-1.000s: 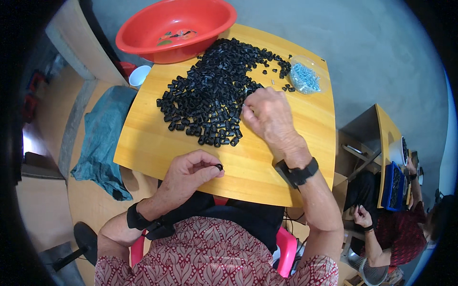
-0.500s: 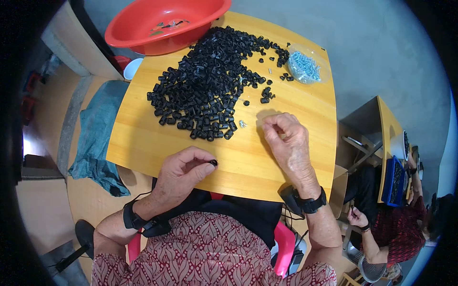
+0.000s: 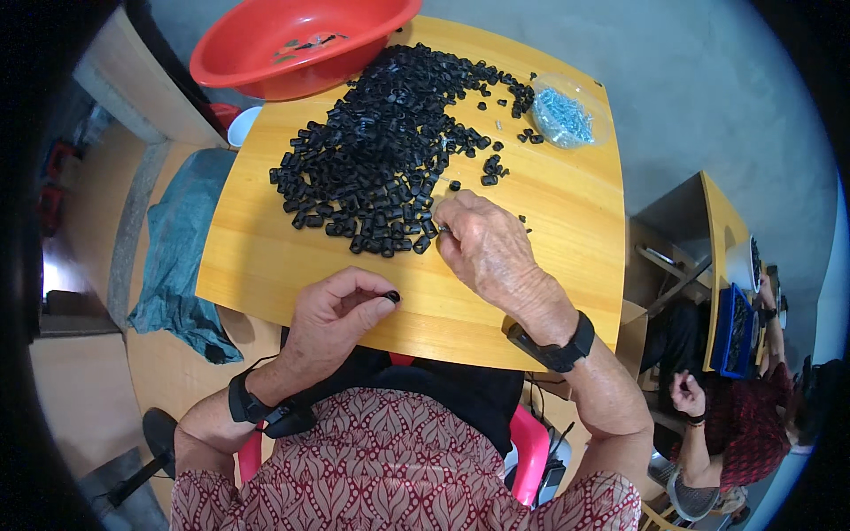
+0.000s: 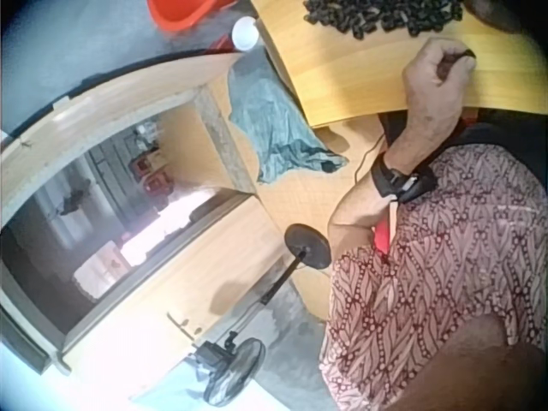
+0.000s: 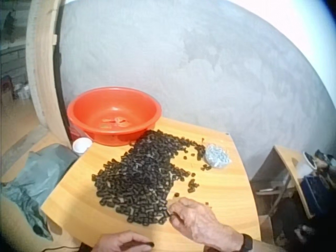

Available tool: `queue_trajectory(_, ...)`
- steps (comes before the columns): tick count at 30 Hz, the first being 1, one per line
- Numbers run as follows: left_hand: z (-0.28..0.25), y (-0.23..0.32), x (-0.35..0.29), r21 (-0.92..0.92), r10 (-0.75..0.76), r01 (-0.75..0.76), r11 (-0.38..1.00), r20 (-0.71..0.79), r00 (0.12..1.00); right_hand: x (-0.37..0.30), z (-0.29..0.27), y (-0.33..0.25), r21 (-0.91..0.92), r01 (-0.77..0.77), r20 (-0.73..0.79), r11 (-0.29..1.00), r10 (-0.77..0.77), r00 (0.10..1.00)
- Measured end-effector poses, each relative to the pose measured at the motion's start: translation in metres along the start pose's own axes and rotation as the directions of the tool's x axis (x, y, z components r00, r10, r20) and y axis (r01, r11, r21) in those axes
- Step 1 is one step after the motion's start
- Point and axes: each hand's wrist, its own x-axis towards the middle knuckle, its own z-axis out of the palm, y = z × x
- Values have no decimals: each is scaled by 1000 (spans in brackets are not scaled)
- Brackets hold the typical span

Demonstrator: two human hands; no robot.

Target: The person assembles components by hand by picking up a black plastic piece and a small metal screw from the table. They insert the screw into the plastic piece and place the assembled unit into a box.

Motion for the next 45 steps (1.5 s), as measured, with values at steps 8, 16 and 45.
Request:
queue_trajectory(8, -5, 1, -3, 18, -2, 2, 1000, 4, 1000, -9, -73, -35, 153, 110, -555, 982, -7, 832)
queue_trajectory(16, -2, 2, 0, 43, 11, -12, 999, 24, 1000, -55, -33, 3, 386, -314, -152, 868, 395, 906)
queue_trajectory(45, 0, -1, -1, 56, 23, -23, 998, 5, 1000, -67, -18, 6, 418, -305, -61, 855, 362, 930)
